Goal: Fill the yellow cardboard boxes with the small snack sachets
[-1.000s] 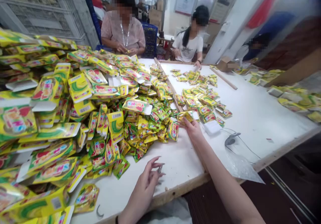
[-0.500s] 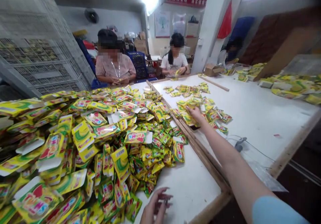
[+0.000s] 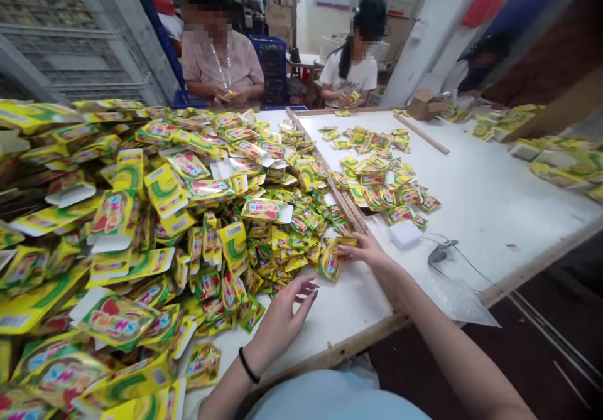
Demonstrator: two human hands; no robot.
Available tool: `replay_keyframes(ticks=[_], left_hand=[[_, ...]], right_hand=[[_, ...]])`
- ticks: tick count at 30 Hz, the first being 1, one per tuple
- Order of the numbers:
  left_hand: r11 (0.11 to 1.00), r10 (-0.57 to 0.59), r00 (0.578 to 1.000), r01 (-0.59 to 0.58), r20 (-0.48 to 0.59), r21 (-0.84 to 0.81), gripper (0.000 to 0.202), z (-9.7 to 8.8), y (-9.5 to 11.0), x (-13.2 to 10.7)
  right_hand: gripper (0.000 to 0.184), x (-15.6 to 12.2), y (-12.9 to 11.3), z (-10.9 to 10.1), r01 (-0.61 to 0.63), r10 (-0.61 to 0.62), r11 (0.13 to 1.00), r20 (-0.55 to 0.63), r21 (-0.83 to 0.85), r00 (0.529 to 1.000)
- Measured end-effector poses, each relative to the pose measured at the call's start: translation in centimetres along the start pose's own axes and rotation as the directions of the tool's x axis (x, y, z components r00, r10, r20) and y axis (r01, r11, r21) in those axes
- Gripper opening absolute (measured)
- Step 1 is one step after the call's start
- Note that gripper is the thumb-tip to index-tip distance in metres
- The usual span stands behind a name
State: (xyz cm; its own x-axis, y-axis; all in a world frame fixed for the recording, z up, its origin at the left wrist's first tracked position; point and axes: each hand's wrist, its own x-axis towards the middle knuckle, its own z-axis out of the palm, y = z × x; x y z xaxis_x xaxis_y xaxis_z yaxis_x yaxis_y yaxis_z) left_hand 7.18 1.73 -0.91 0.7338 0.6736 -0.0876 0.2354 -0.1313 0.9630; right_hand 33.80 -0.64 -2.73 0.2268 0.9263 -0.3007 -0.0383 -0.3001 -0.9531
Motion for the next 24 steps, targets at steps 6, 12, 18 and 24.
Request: replay_keyframes(ticks=[6,12,18,24], left_hand=[[0.993,-0.028,0.998,0.034,0.053,-0.113,0.075,0.0,0.6,-1.1],[0.815,-0.139,0.887,0.355,0.44,-0.458,0.014,-0.7,-0.1,-2.3],[0.883,-0.1,0.95,0.221,0.294,-0.413,0.025,-1.8,0.1,-3.9],[0.975,-0.16,0.97,0.185,0.182,-0.126,0.036,-1.7,-0.9,-4.7]], right_hand=[[0.02,-8.8,-1.2,6.1,0.051,-0.062,0.997,0.184,0.061,0.981],[0.014,-10.9,-3.2,10.0,0.207,-0.21,0.978,0.159,0.031,0.965],[0.016,-8.7,-4.2,10.7,0.343,-0.314,0.932,0.214,-0.117,0.925],[0.014,-8.5,-4.6,11.8,0.479,-0.221,0.721,0.489,-0.501,0.844]])
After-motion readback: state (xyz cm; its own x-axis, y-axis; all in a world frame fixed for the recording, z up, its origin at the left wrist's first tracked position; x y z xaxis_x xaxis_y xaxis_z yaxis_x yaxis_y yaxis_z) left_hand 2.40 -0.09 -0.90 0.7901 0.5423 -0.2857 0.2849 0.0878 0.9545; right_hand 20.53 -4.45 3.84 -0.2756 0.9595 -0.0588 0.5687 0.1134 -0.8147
